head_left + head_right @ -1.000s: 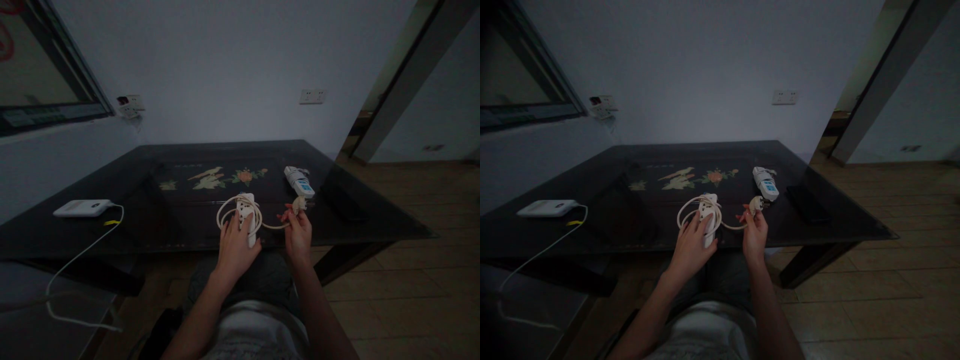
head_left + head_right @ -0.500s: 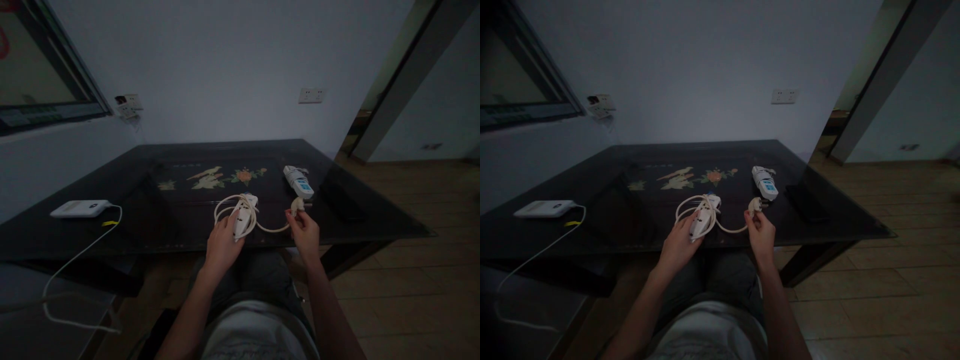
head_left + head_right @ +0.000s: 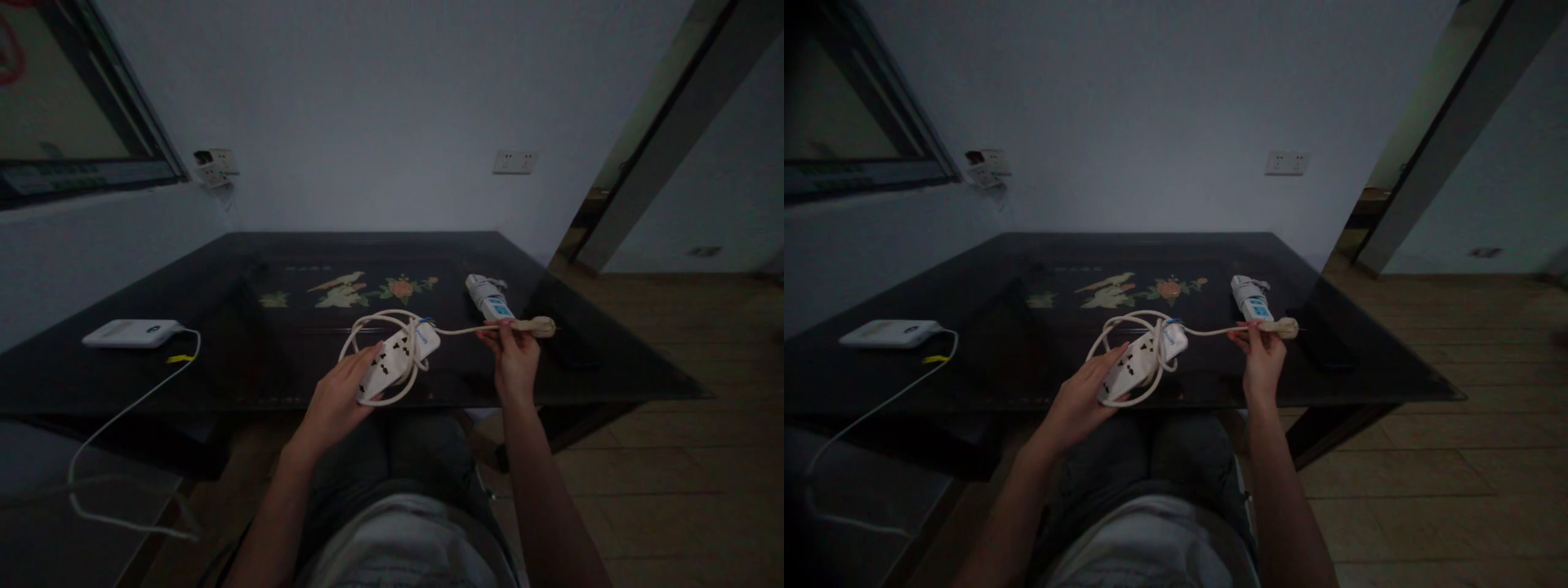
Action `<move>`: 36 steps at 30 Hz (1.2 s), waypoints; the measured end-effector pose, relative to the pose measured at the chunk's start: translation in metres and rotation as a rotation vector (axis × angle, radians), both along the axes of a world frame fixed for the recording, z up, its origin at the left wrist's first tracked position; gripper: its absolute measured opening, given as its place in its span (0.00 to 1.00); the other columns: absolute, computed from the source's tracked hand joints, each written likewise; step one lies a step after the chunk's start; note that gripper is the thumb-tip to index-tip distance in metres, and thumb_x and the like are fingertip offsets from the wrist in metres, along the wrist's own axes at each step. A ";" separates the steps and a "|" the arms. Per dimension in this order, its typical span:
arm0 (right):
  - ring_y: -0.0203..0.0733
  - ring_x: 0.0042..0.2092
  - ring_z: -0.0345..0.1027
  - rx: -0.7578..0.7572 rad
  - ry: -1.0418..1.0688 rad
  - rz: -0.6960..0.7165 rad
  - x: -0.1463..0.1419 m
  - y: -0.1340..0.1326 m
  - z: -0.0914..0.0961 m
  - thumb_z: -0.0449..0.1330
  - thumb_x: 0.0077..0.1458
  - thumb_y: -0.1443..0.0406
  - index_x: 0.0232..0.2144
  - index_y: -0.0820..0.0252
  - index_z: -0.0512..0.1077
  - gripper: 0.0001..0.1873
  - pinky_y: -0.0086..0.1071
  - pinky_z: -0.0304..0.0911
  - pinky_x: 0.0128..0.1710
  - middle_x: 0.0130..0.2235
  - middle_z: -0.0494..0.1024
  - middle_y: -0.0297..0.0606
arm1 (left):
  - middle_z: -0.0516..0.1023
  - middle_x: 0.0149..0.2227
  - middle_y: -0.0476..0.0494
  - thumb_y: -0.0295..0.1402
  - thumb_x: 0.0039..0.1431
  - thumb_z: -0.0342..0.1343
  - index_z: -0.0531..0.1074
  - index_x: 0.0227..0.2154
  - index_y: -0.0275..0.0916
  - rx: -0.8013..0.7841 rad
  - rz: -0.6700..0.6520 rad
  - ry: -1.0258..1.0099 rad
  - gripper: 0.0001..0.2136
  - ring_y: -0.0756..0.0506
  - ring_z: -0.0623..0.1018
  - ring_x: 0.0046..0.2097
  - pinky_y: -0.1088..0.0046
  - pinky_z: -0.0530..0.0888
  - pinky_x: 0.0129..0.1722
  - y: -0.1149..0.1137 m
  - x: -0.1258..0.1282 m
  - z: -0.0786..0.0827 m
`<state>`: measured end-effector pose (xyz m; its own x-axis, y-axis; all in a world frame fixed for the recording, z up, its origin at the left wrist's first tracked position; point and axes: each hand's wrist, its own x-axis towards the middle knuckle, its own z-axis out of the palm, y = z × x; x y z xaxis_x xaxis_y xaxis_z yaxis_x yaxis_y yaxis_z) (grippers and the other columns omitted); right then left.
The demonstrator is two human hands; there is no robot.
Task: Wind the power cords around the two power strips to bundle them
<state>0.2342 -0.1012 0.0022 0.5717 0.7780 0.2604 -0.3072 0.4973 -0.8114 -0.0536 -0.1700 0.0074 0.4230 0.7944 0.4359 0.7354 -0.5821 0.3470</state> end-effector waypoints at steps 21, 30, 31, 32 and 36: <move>0.33 0.21 0.66 0.124 -0.253 -0.158 0.007 0.011 0.037 0.64 0.49 0.56 0.31 0.63 0.69 0.15 0.28 0.63 0.22 0.26 0.75 0.32 | 0.62 0.62 0.38 0.38 0.48 0.65 0.57 0.62 0.42 -0.481 -0.327 0.055 0.38 0.38 0.62 0.62 0.58 0.59 0.61 0.045 -0.010 0.027; 0.37 0.24 0.64 0.046 -0.750 -0.255 0.012 0.020 0.045 0.60 0.53 0.55 0.32 0.63 0.73 0.15 0.31 0.61 0.26 0.26 0.73 0.35 | 0.73 0.53 0.40 0.39 0.61 0.51 0.68 0.52 0.42 -0.187 -0.093 -0.225 0.17 0.42 0.71 0.54 0.62 0.66 0.56 0.048 0.000 0.021; 0.39 0.27 0.65 0.061 -0.890 -0.281 0.011 0.024 0.048 0.59 0.54 0.56 0.31 0.63 0.73 0.14 0.33 0.61 0.29 0.27 0.74 0.37 | 0.75 0.50 0.40 0.37 0.62 0.50 0.71 0.49 0.41 -0.151 -0.065 -0.231 0.15 0.43 0.73 0.52 0.63 0.68 0.54 0.050 0.003 0.021; 0.41 0.30 0.66 0.080 -1.039 -0.301 0.010 0.028 0.051 0.59 0.55 0.57 0.30 0.62 0.74 0.13 0.34 0.61 0.32 0.28 0.74 0.38 | 0.77 0.47 0.41 0.35 0.62 0.50 0.72 0.46 0.40 -0.129 -0.043 -0.217 0.13 0.43 0.74 0.50 0.64 0.69 0.52 0.053 0.007 0.020; 0.46 0.38 0.67 0.090 -1.572 -0.160 0.001 0.044 0.063 0.55 0.58 0.61 0.33 0.59 0.76 0.11 0.35 0.60 0.38 0.32 0.77 0.41 | 0.78 0.43 0.40 0.31 0.61 0.49 0.75 0.42 0.39 -0.133 0.011 -0.106 0.11 0.42 0.76 0.47 0.64 0.70 0.49 0.067 0.021 0.018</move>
